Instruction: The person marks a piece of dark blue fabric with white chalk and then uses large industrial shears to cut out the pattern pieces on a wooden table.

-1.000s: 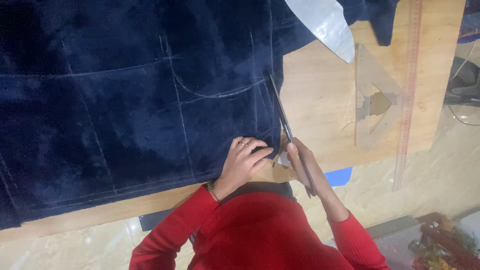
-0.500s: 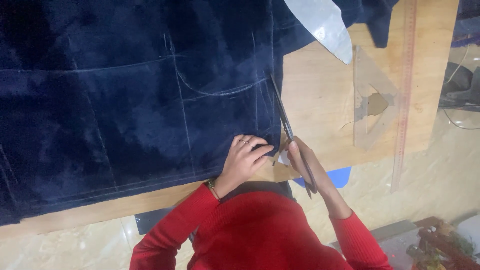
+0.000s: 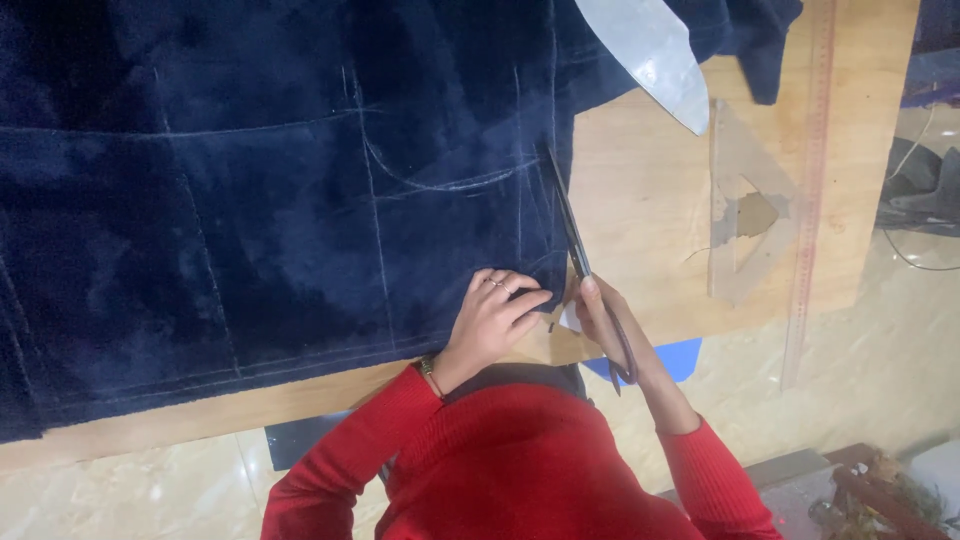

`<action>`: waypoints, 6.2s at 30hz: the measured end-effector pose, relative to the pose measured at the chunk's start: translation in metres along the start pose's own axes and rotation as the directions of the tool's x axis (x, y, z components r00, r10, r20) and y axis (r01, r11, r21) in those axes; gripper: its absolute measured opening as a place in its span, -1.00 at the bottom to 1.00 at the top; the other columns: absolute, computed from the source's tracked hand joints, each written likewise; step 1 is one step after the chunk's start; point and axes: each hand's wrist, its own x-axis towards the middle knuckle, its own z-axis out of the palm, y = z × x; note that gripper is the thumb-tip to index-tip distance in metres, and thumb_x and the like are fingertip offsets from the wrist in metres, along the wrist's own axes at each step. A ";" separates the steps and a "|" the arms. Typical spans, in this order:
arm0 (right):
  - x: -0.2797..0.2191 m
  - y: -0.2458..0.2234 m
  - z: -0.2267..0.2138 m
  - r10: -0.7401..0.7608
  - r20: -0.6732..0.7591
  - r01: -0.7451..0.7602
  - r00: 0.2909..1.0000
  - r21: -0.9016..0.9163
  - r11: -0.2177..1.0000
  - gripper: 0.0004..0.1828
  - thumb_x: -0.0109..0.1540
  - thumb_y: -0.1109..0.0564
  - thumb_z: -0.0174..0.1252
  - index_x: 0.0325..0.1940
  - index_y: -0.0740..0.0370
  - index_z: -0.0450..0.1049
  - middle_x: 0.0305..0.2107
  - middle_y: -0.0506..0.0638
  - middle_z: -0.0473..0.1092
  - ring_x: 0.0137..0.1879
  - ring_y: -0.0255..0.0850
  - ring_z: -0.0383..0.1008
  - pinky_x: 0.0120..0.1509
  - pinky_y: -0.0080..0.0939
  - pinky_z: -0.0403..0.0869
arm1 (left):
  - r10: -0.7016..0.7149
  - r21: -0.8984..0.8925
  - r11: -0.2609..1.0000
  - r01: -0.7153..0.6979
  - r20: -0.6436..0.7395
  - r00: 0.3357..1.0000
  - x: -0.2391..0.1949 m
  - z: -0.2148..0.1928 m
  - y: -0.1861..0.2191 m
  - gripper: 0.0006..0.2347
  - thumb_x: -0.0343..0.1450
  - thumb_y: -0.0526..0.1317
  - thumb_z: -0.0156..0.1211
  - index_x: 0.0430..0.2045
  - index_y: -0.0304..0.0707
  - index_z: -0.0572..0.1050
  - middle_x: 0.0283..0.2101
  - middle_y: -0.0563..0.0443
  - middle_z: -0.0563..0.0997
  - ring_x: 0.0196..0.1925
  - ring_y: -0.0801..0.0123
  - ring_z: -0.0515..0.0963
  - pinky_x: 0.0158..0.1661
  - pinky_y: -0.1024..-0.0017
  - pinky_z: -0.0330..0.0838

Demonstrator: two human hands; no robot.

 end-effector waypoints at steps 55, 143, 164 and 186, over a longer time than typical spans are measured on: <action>0.208 -0.199 -0.177 0.313 0.720 0.627 0.619 -0.693 0.355 -0.28 0.18 -0.25 0.02 0.43 -0.14 0.32 -0.06 0.19 0.49 0.11 0.09 0.56 0.10 0.05 0.56 | -0.279 0.725 0.574 0.379 -0.262 0.924 0.073 0.092 0.003 -0.19 0.38 0.40 -0.06 0.47 -0.07 0.05 0.57 0.10 0.03 0.59 0.40 0.00 0.49 -0.04 -0.09; 0.196 -0.158 -0.227 0.185 0.818 0.610 0.545 -0.538 0.581 -0.12 0.14 -0.42 -0.11 0.47 -0.01 0.26 0.02 -0.10 0.41 -0.05 -0.30 0.38 0.03 -0.32 0.36 | -0.278 0.563 0.442 0.698 -0.654 0.704 0.120 0.064 0.013 -0.86 0.32 -0.20 0.16 -0.63 -0.13 0.36 -0.52 0.03 0.32 -0.41 0.20 0.38 -0.34 0.17 0.16; 0.194 -0.172 -0.197 0.098 0.909 0.738 0.404 -0.387 0.552 -0.16 0.18 -0.50 -0.21 0.30 0.10 0.35 0.09 -0.05 0.41 0.17 -0.25 0.42 0.19 -0.25 0.41 | -0.240 0.397 0.681 0.616 -0.673 0.700 0.104 0.043 0.027 -0.93 0.42 -0.27 0.21 -0.46 -0.21 0.54 -0.16 0.04 0.58 0.09 0.12 0.49 0.00 0.11 0.18; 0.187 -0.148 -0.228 0.121 0.896 0.707 0.426 -0.414 0.574 -0.23 0.19 -0.47 -0.22 0.22 0.04 0.41 0.07 -0.07 0.45 0.16 -0.21 0.45 0.20 -0.24 0.36 | -0.857 -0.530 0.504 0.682 -0.209 0.471 0.092 -0.033 0.004 -0.79 0.44 -0.10 0.02 -0.43 -0.09 0.61 -0.02 0.03 0.68 0.03 0.41 0.62 0.12 0.37 0.45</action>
